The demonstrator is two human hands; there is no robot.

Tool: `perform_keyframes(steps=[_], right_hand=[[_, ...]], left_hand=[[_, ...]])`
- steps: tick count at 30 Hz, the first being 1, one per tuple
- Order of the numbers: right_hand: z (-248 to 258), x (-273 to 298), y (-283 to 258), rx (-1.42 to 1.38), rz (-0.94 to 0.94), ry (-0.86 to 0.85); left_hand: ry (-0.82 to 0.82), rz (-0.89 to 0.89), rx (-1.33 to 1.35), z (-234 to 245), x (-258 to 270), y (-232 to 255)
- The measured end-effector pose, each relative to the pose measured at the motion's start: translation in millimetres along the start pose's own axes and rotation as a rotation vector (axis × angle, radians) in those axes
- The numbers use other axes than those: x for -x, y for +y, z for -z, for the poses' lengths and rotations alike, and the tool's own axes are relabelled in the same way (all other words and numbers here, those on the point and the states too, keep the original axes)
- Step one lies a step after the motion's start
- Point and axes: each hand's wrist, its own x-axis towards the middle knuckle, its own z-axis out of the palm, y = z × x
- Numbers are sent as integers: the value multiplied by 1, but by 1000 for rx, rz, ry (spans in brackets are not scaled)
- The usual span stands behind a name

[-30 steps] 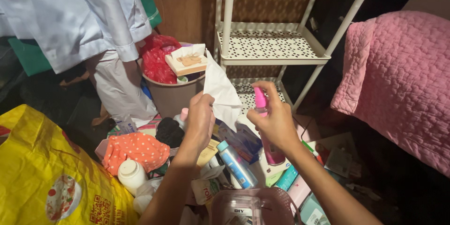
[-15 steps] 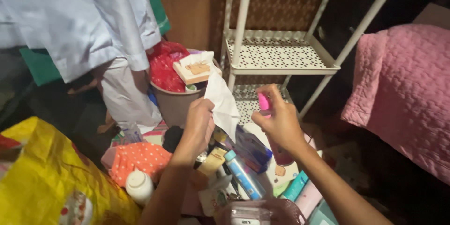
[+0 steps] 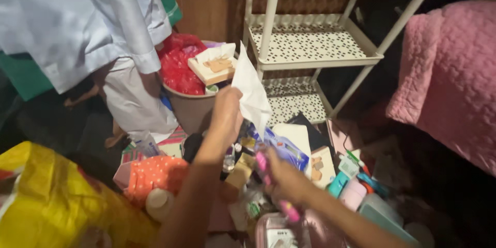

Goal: The person organizes various items onto a white plastic shelving unit. They place a can, a black pouch, a box of gloves, a small tin, and other toiletries onto the shelves. The person also wipes the shelves with a tissue.

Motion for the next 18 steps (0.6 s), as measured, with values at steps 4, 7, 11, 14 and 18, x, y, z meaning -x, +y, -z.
perform_keyframes(steps=[4,7,11,14,18], right_hand=[[-35,-24,21,88,-39,-14],[-4,-27,34,-50,348,93],[98,-54,38,-348,-118,236],[196,-74,36,-932,-337,190],[237,-88,16,-1423,-203,44]], left_hand=[[-88,-19,78,11,-13,-18],[-116,44,139,-8,-29,-1],[-76,230,151,-61,-56,46],[-137,253,124,-78,-67,59],[-168,331,62,-83,-63,61]])
